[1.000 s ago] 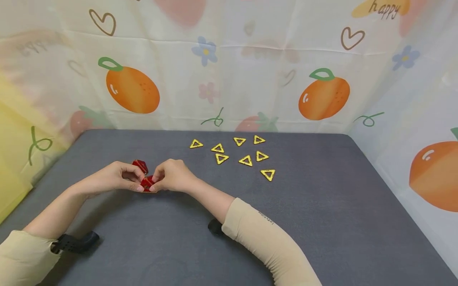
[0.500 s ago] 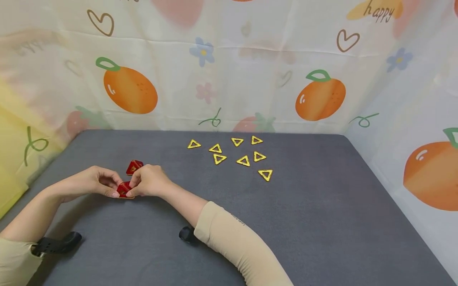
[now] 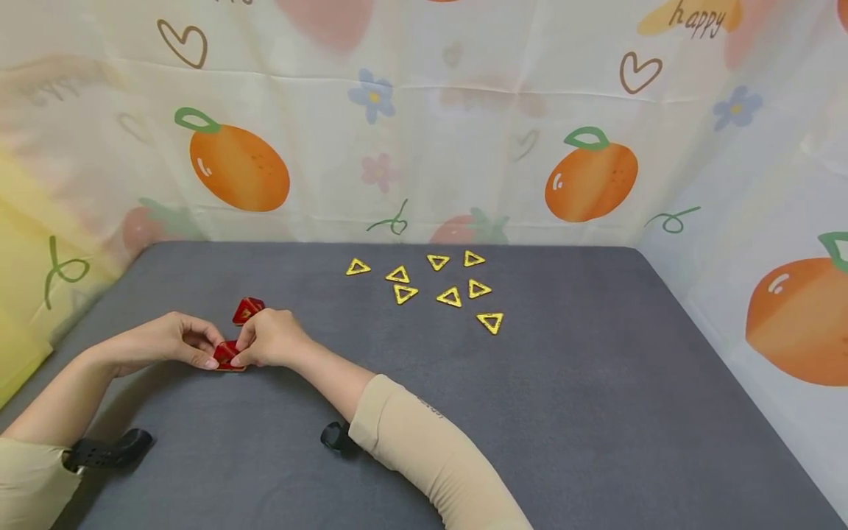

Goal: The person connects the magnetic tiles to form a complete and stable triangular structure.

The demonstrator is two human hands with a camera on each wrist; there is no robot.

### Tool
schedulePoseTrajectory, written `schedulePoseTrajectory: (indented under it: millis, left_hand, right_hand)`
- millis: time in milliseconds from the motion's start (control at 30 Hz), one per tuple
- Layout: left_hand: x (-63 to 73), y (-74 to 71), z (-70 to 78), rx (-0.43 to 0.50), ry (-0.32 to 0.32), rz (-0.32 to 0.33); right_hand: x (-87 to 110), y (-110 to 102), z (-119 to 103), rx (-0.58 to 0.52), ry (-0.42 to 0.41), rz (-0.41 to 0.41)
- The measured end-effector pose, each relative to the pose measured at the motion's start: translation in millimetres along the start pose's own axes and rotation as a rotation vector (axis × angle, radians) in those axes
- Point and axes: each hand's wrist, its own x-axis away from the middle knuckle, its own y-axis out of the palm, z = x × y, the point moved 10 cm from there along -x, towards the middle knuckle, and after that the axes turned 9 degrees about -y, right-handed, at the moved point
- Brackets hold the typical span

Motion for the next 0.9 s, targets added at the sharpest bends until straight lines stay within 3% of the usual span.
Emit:
schedulePoseTrajectory:
  millis: [633,900]
  left_hand:
    - [-2.1,2.3,-2.3,0.009,-0.028,-0.02]
    - [-2.6,3.6,-1.1,0.033,-0.015,-0.038]
  right_hand:
    - [-3.0,2.8,0.5,0.072,-0.003,-0.023]
    - [-2.1,2.7,5.2,-0.027,0.015,-0.036]
